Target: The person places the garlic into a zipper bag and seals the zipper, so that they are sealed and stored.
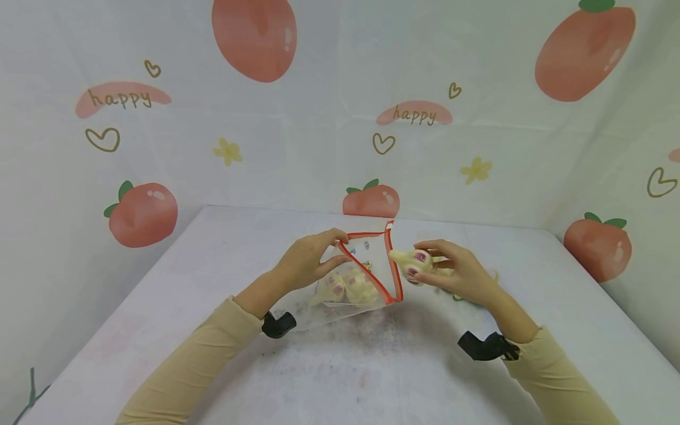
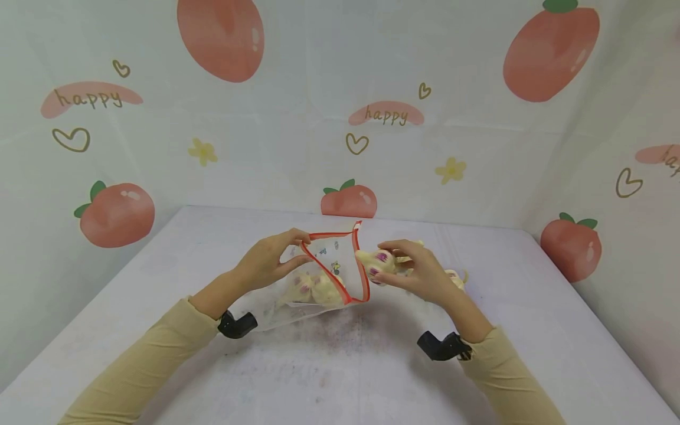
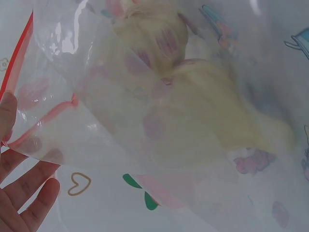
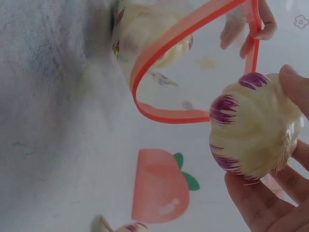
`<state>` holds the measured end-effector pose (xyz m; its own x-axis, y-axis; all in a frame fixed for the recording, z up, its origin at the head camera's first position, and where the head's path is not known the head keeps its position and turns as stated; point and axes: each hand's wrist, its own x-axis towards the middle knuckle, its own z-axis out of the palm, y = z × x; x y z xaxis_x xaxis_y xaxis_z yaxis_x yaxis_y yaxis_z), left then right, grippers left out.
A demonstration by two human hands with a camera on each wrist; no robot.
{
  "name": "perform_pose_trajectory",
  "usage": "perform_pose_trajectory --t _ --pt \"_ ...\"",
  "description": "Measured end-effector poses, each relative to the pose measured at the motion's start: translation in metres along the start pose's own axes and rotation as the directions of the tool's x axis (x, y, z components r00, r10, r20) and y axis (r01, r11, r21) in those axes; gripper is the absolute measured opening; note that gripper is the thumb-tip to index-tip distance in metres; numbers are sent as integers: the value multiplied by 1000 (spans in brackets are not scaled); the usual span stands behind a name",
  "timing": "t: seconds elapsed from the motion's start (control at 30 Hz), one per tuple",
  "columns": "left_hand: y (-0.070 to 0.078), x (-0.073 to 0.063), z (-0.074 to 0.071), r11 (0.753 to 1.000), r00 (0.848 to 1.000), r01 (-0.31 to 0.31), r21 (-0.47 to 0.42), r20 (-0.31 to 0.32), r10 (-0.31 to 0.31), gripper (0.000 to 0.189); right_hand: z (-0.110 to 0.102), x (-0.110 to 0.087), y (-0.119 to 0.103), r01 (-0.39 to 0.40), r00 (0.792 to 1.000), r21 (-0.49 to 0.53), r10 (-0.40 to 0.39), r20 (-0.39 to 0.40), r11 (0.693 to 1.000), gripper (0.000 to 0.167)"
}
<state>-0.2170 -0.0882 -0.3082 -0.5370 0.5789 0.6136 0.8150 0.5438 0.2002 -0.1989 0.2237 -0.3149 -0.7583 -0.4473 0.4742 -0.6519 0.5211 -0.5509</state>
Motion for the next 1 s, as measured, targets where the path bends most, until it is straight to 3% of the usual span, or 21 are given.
perform_pose_trajectory --t 1.0 --pt "0 2 0 1000 1000 2 -6 5 -2 31 15 11 -12 -27 999 45 26 32 999 49"
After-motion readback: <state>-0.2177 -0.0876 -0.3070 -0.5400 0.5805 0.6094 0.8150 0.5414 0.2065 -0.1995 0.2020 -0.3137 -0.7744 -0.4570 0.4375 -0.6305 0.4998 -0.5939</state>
